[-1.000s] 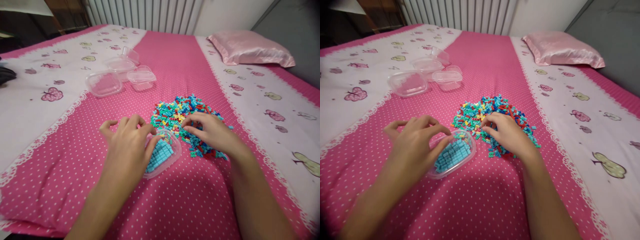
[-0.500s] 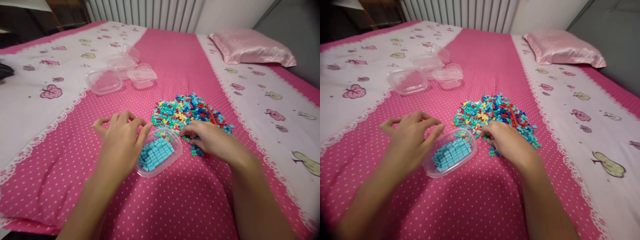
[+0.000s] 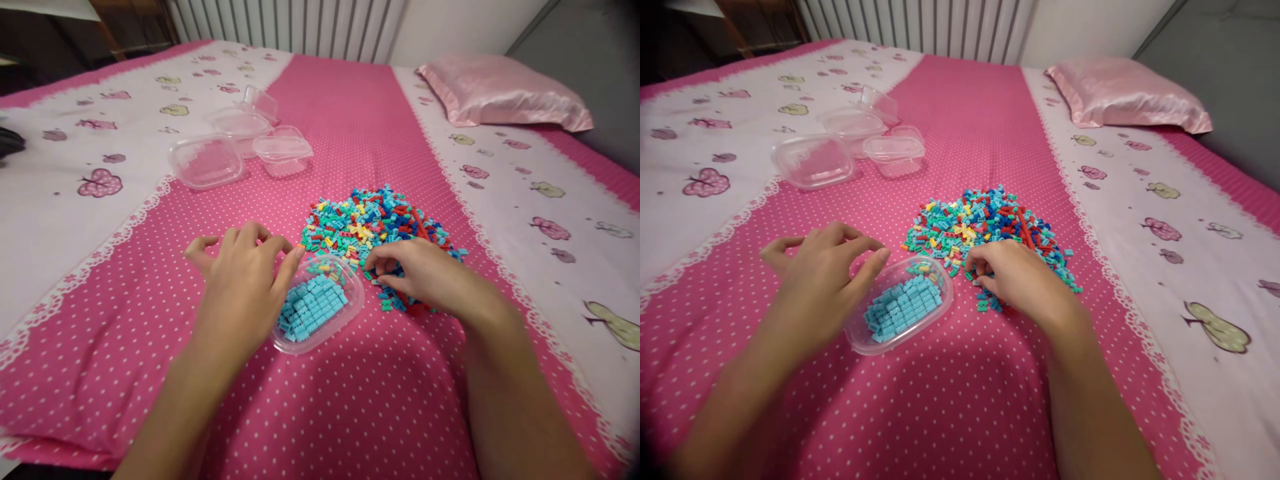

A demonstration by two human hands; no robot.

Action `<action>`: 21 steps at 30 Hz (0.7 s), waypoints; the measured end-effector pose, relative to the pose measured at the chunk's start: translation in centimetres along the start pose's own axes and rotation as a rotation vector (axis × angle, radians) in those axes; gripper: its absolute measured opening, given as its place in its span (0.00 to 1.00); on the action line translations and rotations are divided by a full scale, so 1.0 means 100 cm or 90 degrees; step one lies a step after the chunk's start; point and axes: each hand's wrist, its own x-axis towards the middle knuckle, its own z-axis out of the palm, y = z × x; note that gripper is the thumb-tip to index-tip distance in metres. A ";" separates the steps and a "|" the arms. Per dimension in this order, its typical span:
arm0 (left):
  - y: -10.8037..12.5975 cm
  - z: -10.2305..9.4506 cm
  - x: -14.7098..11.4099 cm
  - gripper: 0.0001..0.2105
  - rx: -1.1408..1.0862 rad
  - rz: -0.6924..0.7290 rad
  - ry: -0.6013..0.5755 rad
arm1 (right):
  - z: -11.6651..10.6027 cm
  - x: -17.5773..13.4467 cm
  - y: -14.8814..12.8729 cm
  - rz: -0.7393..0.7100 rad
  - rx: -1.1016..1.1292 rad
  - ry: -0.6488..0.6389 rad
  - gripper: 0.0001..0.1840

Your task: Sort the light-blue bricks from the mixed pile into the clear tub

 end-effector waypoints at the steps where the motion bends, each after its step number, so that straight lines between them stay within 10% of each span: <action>1: 0.000 0.000 0.000 0.17 0.000 -0.001 -0.002 | 0.000 -0.001 -0.001 0.004 0.001 -0.010 0.10; 12: -0.001 -0.001 0.000 0.18 -0.010 -0.012 0.001 | -0.004 -0.002 -0.017 -0.022 0.005 0.052 0.13; 21: 0.011 0.004 -0.004 0.08 -0.133 0.113 0.056 | -0.007 0.004 -0.035 -0.128 0.384 0.249 0.07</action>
